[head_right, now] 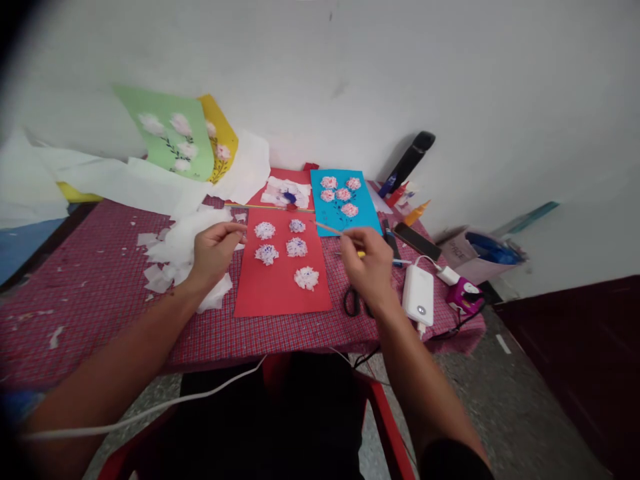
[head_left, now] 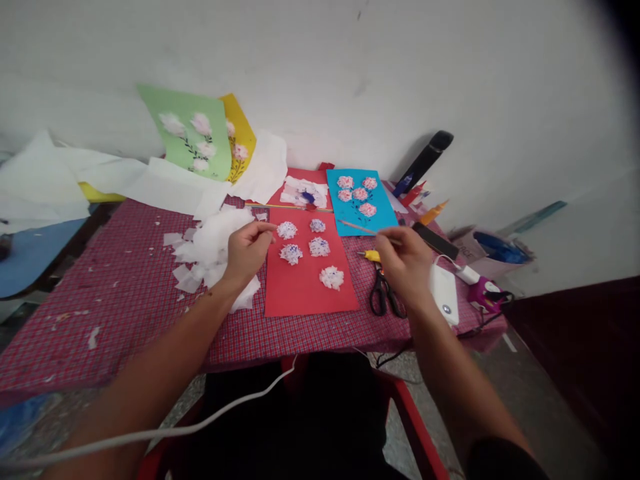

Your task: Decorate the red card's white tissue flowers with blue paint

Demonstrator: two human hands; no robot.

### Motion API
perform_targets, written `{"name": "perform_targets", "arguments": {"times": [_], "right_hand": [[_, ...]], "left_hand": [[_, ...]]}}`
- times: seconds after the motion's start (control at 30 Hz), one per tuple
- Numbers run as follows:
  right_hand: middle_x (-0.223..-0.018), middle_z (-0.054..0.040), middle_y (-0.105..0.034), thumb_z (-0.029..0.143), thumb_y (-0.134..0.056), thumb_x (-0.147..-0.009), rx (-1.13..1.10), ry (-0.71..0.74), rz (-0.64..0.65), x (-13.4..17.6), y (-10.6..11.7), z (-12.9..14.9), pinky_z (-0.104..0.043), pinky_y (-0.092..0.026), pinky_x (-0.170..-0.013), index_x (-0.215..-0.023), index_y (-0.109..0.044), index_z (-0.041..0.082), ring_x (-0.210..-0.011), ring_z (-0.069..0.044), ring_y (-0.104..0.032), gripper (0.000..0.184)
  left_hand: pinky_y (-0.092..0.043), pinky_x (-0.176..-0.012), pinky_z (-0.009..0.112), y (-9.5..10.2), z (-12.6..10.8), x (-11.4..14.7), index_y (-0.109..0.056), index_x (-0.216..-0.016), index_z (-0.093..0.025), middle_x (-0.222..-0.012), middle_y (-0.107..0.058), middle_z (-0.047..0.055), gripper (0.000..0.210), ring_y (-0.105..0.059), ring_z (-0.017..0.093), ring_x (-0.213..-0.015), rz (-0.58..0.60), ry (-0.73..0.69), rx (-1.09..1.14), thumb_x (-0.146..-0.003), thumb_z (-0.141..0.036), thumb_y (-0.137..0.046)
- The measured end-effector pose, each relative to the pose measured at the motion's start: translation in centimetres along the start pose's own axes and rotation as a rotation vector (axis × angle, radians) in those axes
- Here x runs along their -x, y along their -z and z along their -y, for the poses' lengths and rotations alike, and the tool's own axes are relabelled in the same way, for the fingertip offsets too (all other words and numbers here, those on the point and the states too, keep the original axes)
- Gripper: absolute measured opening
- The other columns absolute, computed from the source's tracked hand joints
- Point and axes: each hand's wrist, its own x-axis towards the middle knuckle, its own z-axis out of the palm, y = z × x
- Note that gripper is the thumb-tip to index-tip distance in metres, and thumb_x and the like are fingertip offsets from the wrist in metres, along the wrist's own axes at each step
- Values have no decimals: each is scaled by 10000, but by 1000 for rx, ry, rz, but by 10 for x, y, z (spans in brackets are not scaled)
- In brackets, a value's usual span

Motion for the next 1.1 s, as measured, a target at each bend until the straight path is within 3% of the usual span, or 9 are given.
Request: {"name": "perform_targets", "arguments": {"times": [0.17, 0.27, 0.33, 0.43, 0.7, 1.1], "right_hand": [[-792, -38, -718, 209, -600, -877, -7, -44, 157, -93, -86, -31, -332, -506, -713, -817, -686, 187, -733, -189, -652, 108], [-820, -66, -731, 187, -573, -880, 44, -74, 200, -116, -128, -48, -335, -479, -731, -833, -690, 164, -773, -204, -657, 128], [-844, -80, -741, 170, -566, -872, 90, -85, 225, -121, -144, -54, -341, -476, -756, -840, -690, 158, -799, -215, -658, 129], [-857, -79, -747, 176, -555, -860, 140, -80, 256, -122, -152, -57, -349, -481, -773, -841, -689, 174, -816, -230, -662, 136], [-880, -83, -755, 222, -540, -864, 169, -54, 281, -116, -146, -59, -375, -498, -790, -846, -684, 204, -845, -260, -682, 146], [-849, -91, -756, 220, -568, -803, 52, -195, 183, -113, -144, -63, -378, -519, -779, -786, -688, 198, -838, -262, -686, 124]], "left_hand": [[-472, -556, 254, 1, 1, -1, -812, -924, -224, -733, -730, 8, 188, -614, 133, -607, -5, 19, 15, -822, -220, -654], [-489, -594, 253, 2, 1, -1, -810, -918, -223, -738, -730, 3, 186, -632, 136, -646, -5, 22, 15, -820, -222, -652], [-499, -622, 251, 2, 0, -1, -810, -923, -223, -743, -733, -2, 191, -643, 137, -670, 3, 31, 8, -818, -227, -650], [-510, -649, 249, 2, -1, 1, -809, -933, -213, -752, -735, -6, 202, -653, 140, -689, 10, 42, -9, -819, -237, -644], [-515, -669, 256, 1, -2, 1, -809, -931, -211, -749, -735, -4, 201, -660, 144, -700, 11, 33, -9, -826, -238, -640], [-516, -666, 259, 2, 1, -1, -810, -940, -210, -752, -737, -4, 205, -660, 145, -696, 5, 37, -2, -823, -240, -644]]}}
